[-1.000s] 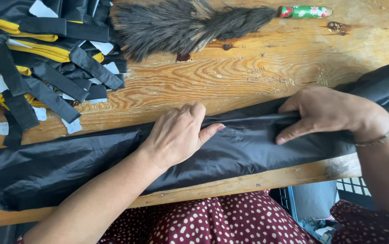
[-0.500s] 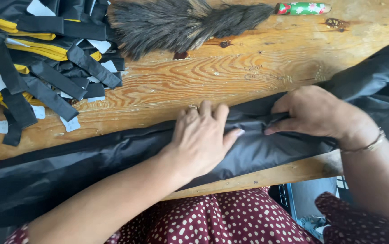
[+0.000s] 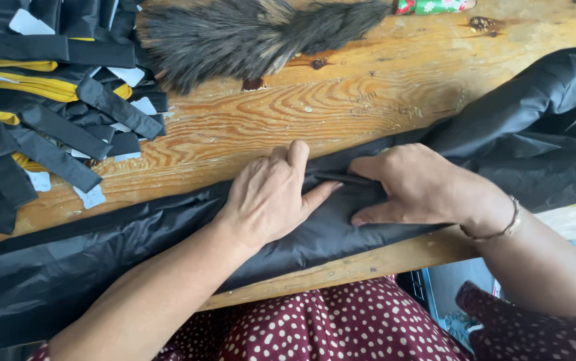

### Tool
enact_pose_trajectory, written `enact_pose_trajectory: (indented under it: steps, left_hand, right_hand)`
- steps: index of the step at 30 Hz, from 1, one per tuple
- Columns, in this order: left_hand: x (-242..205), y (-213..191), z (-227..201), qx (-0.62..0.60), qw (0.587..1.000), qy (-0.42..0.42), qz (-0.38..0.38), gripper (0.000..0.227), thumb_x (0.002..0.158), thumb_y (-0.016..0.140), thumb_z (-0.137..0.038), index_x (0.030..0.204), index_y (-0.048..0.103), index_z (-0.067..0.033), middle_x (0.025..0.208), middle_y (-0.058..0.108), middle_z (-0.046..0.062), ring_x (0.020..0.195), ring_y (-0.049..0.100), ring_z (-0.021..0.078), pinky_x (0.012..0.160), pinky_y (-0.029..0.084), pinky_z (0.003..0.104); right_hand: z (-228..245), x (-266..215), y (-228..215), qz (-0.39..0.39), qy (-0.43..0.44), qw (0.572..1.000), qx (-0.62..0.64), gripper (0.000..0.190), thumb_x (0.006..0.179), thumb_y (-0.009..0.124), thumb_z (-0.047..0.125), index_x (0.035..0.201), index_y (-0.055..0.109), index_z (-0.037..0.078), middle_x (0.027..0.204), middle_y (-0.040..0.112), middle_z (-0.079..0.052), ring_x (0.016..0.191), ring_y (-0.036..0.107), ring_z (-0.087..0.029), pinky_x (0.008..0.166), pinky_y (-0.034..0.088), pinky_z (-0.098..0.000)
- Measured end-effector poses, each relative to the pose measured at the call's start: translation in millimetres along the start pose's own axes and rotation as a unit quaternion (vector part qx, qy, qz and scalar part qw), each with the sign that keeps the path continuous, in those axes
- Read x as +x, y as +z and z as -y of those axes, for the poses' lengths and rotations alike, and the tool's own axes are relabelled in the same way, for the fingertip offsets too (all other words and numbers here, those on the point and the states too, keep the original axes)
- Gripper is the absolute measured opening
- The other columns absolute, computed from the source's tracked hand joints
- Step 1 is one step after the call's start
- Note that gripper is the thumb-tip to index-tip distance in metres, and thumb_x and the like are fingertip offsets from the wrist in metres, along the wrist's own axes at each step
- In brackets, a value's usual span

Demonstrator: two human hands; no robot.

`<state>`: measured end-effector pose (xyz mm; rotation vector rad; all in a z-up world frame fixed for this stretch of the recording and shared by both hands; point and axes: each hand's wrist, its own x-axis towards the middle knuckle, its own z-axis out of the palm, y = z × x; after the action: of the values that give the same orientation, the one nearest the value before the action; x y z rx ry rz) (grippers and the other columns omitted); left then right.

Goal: The person folds a large black fabric sheet on a wooden table. They smooth the surface, fold the edges inward, and roll the fabric into a compact cylindrical bundle. The person then folds the bundle in half and presses it flat.

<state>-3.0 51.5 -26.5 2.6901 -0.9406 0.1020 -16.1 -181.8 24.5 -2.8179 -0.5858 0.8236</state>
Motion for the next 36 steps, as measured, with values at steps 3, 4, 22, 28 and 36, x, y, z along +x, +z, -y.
enact_pose_trajectory:
  steps: [3,4,22,28,36]
  left_hand:
    - [-11,-3,2,0.032,0.999,0.029,-0.005,0.063,0.1,0.053,-0.072,0.101,0.044,-0.01,0.066,0.063,0.011,0.052,0.066,0.0343,0.043,0.05,0.045]
    - [-16,-5,4,0.031,0.999,0.028,-0.004,0.063,0.1,0.053,-0.072,0.101,0.044,-0.01,0.066,0.063,0.011,0.052,0.066,0.0343,0.043,0.05,0.045]
    - [-6,4,-1,0.049,0.999,-0.012,0.011,0.064,0.091,0.063,-0.076,0.102,0.055,-0.0138,0.09,0.061,0.013,0.075,0.064,0.0328,0.071,0.049,0.05]
    - [-13,15,4,0.047,0.988,0.096,-0.115,0.063,0.095,0.058,-0.075,0.083,0.053,-0.0128,0.075,0.052,0.009,0.053,0.058,0.0307,0.046,0.048,0.042]
    - [-7,13,8,-0.026,0.998,0.048,-0.039,0.065,0.092,0.055,-0.076,0.083,0.059,-0.0118,0.079,0.06,0.012,0.06,0.064,0.0366,0.051,0.05,0.049]
  right_hand:
    - [-13,-8,-14,0.052,0.017,0.998,0.002,0.051,0.072,0.088,0.065,0.082,0.063,0.021,0.065,0.07,-0.003,0.063,0.067,-0.024,0.064,0.049,-0.0384]
    - [-20,-12,-18,0.054,0.017,0.998,0.002,0.051,0.072,0.088,0.065,0.082,0.063,0.021,0.065,0.07,-0.003,0.063,0.067,-0.024,0.064,0.049,-0.0384]
    - [9,-10,9,-0.124,0.019,0.984,-0.127,0.03,0.087,0.071,0.045,0.083,0.06,0.018,0.078,0.072,-0.004,0.078,0.069,-0.037,0.071,0.054,-0.0501]
    - [-40,-31,-29,0.09,0.062,0.992,-0.065,0.031,0.069,0.088,0.048,0.089,0.072,0.03,0.082,0.079,0.004,0.087,0.074,-0.019,0.084,0.055,-0.0353]
    - [-43,-44,-37,0.104,0.137,0.985,0.022,0.039,0.062,0.098,0.059,0.077,0.083,0.027,0.066,0.083,0.01,0.06,0.078,-0.006,0.06,0.055,-0.0249]
